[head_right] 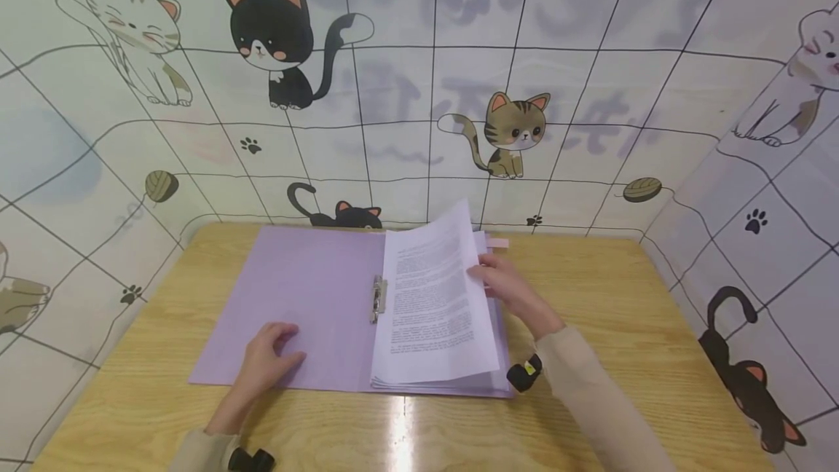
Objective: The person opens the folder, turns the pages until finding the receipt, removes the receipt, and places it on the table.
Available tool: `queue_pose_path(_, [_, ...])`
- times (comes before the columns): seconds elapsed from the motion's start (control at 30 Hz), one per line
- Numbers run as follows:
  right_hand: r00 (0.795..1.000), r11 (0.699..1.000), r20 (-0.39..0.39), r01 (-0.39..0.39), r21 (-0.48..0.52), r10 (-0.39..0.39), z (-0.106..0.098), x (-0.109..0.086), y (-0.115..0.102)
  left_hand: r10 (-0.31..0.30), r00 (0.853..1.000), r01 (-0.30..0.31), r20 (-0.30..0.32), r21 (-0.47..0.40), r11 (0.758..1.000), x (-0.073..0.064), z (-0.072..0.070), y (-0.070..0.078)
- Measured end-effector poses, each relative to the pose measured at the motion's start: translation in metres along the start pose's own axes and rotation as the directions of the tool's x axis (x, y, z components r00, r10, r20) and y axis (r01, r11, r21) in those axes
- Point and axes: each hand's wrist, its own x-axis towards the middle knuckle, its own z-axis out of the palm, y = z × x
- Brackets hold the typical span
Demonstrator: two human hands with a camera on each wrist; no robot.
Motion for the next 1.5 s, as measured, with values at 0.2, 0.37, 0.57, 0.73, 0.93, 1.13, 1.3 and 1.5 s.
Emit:
queue_pose_path(0.2, [1.000,0.999,0.025,0.008,0.037,-0.009,0.006,0.000,-0.012,-0.007,1.000,0.007,0.004,-0.002,1.000,0.000,-0.001,0.001])
queue_pose_path(0.37, [0.999,0.997,0.044,0.027,0.069,-0.030,0.013,0.003,-0.022,0.006,1.000,-0.006,0.001,-0.001,1.000,0.000,-0.002,0.002])
queue_pose_path(0.57, [0.996,0.989,0.066,0.043,0.142,-0.053,0.023,0.007,-0.032,0.013,1.000,-0.013,-0.008,0.006,1.000,0.000,-0.002,0.001])
queue_pose_path(0.73, [0.993,0.981,0.100,0.050,0.187,-0.070,0.030,0.009,-0.036,0.006,1.000,-0.006,-0.007,0.010,1.000,-0.001,-0.002,0.001])
queue_pose_path(0.93, [0.988,0.977,0.126,0.066,0.204,-0.093,0.039,0.008,-0.045,-0.008,1.000,0.008,0.009,0.005,1.000,-0.001,-0.002,0.002])
queue_pose_path(1.13, [0.989,0.976,0.119,0.066,0.209,-0.092,0.050,0.008,-0.056,-0.037,0.999,0.037,0.034,0.009,0.999,0.001,-0.003,0.004])
queue_pose_path(1.3, [0.989,0.975,0.106,0.074,0.208,-0.098,0.058,0.012,-0.062,-0.008,1.000,0.008,0.029,0.025,1.000,0.004,-0.007,0.011])
queue_pose_path(1.5, [0.984,0.969,0.122,0.096,0.229,-0.127,0.067,0.018,-0.066,0.075,0.997,-0.075,0.002,0.021,0.997,0.010,-0.009,0.031])
